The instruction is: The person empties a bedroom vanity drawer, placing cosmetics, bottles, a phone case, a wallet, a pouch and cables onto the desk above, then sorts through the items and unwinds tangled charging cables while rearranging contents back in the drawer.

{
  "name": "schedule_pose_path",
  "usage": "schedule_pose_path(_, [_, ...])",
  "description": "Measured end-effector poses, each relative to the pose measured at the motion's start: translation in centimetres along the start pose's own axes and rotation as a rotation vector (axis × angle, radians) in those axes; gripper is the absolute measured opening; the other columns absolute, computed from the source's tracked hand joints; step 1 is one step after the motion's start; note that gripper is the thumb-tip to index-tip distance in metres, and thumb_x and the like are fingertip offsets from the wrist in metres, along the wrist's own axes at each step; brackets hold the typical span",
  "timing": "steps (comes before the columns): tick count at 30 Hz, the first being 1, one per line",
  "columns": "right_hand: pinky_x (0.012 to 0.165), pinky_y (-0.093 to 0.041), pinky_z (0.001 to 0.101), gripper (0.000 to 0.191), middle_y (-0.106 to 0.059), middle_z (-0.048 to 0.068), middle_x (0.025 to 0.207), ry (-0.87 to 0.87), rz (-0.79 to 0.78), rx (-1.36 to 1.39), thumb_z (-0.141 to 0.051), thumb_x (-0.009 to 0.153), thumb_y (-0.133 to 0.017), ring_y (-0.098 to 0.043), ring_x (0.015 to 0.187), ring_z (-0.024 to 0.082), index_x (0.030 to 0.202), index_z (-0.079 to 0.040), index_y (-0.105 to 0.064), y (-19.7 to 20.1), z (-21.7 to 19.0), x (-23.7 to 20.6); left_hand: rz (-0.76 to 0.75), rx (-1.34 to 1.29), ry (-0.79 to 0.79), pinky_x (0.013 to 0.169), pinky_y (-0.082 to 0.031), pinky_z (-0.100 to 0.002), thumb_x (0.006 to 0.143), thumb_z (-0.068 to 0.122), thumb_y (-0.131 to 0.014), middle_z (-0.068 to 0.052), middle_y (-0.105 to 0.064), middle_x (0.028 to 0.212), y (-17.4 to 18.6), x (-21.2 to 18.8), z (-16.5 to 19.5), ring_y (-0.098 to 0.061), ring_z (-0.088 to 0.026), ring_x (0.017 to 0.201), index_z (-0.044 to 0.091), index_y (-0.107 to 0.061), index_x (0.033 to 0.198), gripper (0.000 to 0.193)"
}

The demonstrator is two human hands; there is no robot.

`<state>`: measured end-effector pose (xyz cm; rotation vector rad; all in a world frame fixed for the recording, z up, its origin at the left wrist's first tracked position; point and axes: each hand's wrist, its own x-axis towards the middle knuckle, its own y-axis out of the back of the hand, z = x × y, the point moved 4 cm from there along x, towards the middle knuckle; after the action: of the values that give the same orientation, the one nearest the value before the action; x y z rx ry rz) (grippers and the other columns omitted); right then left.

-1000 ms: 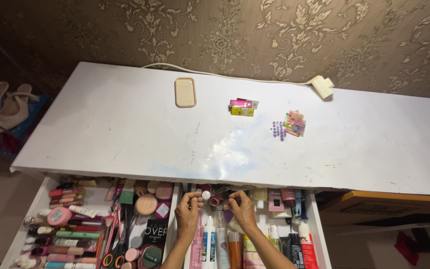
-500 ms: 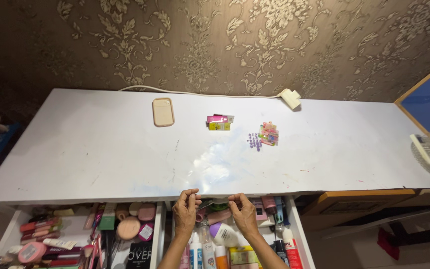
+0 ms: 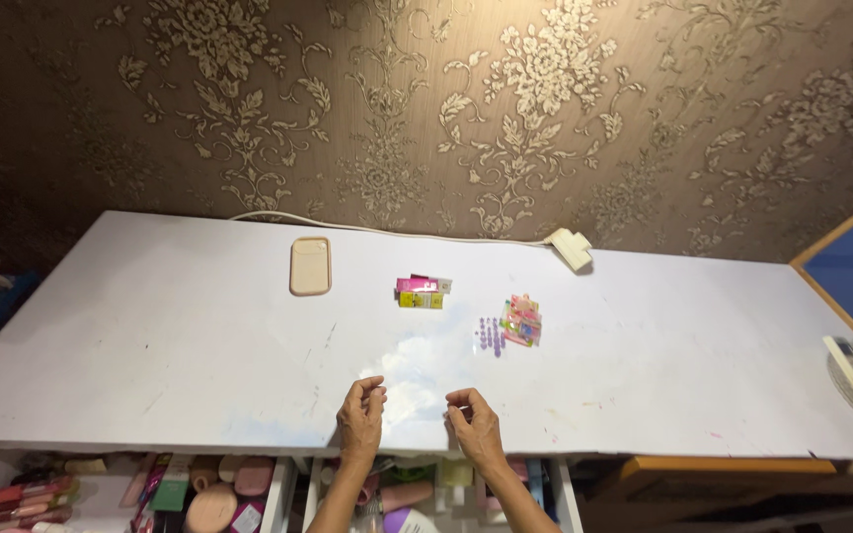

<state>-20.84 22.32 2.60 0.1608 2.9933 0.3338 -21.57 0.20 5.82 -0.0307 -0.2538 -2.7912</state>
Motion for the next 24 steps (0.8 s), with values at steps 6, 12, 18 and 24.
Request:
schedule_pose_path(6, [0.077, -0.059, 0.0332, 0.034, -0.071, 0.007, 0.108, 0.125, 0.036, -0.044, -0.016, 0.087, -0.066, -0.069, 0.082, 0.018, 0.119, -0.005, -0.066, -0.6, -1.5, 10.9, 0.058, 0.054, -0.104, 0.089, -0.062, -0.034, 0.096, 0.010, -0.059, -0.011, -0.071, 0.116, -4.8, 7.5, 0.3, -0.074, -0.022, 0.103, 0.003, -0.068, 0.114, 0.021])
schedule_pose_path(12, [0.084, -0.058, 0.0357, 0.056, -0.057, 0.014, 0.129, 0.325, 0.097, -0.049, -0.014, 0.087, -0.068, -0.071, 0.097, 0.019, 0.139, -0.002, -0.051, -2.6, -2.4, 19.9, 0.034, 0.161, -0.146, 0.100, -0.056, -0.036, 0.097, 0.011, -0.056, -0.013, -0.064, 0.132, -8.7, 15.2, -0.6, -0.067, -0.025, 0.118, 0.006, -0.061, 0.131, 0.035])
schedule_pose_path(18, [0.078, -0.059, 0.0365, 0.075, -0.075, 0.024, 0.084, 0.005, 0.021, 0.000, -0.011, 0.085, -0.067, -0.072, 0.072, 0.022, 0.154, -0.006, -0.037, -4.5, -1.7, 26.0, -0.027, 0.216, -0.144, 0.103, -0.052, -0.041, 0.098, 0.016, -0.056, -0.017, -0.059, 0.138, -11.8, 21.2, -2.0, -0.061, -0.031, 0.124, 0.012, -0.053, 0.146, 0.048])
schedule_pose_path(24, [0.068, -0.065, 0.0313, 0.069, -0.051, 0.016, 0.144, 0.042, 0.030, 0.161, -0.003, 0.087, -0.058, -0.076, 0.077, 0.019, 0.150, -0.004, -0.033, -6.1, -1.1, 30.0, -0.073, 0.377, -0.032, 0.097, -0.055, -0.041, 0.095, 0.022, -0.054, -0.010, -0.061, 0.139, -13.7, 25.0, -3.9, -0.064, -0.027, 0.115, 0.019, -0.047, 0.150, 0.055])
